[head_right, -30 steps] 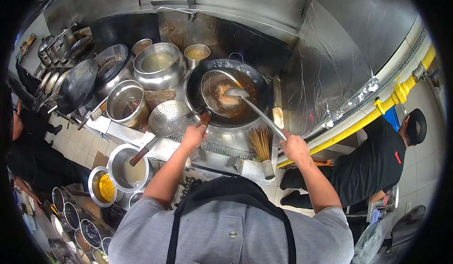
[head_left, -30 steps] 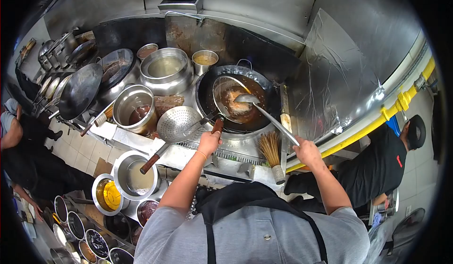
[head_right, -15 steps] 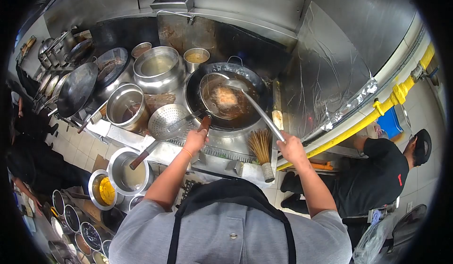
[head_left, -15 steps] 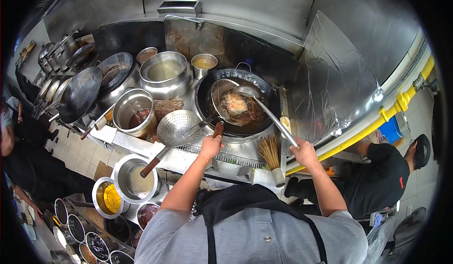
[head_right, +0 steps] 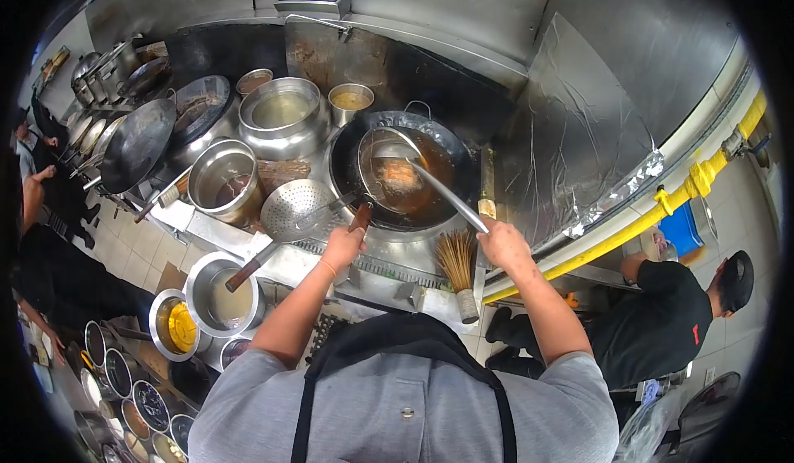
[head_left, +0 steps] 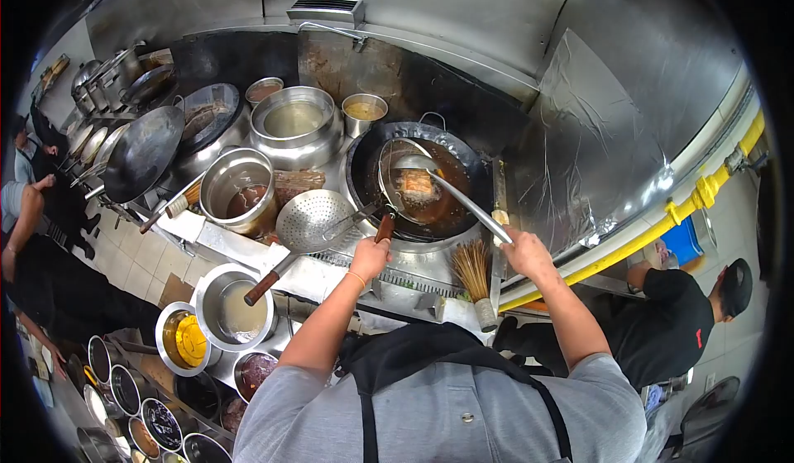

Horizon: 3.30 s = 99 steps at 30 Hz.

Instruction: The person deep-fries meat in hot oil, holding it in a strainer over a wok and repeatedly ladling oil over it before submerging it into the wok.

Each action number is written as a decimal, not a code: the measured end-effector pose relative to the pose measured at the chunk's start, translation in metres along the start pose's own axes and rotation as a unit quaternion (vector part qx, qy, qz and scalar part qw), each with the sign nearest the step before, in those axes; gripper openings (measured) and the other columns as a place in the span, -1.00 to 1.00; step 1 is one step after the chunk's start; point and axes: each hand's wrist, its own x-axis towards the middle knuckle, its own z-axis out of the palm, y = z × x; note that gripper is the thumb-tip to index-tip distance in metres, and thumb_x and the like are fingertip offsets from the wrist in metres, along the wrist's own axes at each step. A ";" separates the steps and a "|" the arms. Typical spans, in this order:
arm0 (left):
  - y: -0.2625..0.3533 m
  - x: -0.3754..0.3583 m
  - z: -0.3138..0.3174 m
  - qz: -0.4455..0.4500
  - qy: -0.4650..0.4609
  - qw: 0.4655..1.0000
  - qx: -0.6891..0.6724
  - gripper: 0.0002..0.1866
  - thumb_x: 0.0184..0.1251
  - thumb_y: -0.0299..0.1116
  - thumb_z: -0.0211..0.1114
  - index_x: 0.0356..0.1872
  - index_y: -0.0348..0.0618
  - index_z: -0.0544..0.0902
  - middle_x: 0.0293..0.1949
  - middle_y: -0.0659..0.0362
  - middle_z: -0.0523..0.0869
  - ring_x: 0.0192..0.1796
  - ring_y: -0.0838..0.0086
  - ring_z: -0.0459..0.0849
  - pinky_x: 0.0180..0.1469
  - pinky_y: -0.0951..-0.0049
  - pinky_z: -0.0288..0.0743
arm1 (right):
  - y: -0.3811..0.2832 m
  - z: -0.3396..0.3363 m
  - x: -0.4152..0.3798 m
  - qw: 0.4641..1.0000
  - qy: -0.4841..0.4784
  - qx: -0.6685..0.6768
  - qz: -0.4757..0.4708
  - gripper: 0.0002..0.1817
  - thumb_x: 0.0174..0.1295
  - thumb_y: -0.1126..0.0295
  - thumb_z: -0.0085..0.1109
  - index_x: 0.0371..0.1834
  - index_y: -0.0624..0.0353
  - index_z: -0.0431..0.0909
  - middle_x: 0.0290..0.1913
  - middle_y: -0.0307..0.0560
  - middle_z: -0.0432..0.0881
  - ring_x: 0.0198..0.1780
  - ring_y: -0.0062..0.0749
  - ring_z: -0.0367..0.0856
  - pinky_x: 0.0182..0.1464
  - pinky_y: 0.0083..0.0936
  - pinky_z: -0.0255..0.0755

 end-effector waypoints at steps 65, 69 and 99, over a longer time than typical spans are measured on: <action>0.025 -0.078 -0.066 -0.177 -0.436 0.882 -0.024 -0.59 0.34 -0.06 0.12 -0.11 -0.25 0.59 -0.46 0.12 0.69 -0.60 0.58 0.61 -0.65 0.66 0.37 | -0.026 0.149 0.005 0.970 0.062 0.213 0.104 -0.37 0.07 0.45 0.05 0.32 0.04 0.26 0.04 0.25 0.51 0.05 0.09 0.50 0.13 -0.23 0.36; 0.020 -0.082 -0.064 -0.153 -0.477 0.864 -0.043 -0.66 0.36 -0.17 0.11 -0.02 -0.17 0.61 -0.51 0.20 0.66 -0.64 0.66 0.53 -0.66 0.72 0.28 | -0.031 0.152 -0.001 0.974 0.165 0.120 0.096 -0.28 0.04 0.42 0.16 0.34 0.14 0.17 -0.12 0.31 0.55 -0.05 0.12 0.55 0.10 -0.18 0.38; -0.043 -0.325 0.068 -0.255 -0.204 0.945 0.012 -0.52 0.25 -0.28 0.25 0.16 -0.26 0.44 -0.24 0.15 0.66 -0.42 0.59 0.60 -0.42 0.63 0.46 | 0.287 0.362 -0.345 0.905 -0.421 -0.050 0.037 -0.52 0.19 0.02 -0.04 -0.53 0.24 0.64 -0.26 0.01 0.68 -0.26 -0.17 0.66 -0.03 -0.39 0.46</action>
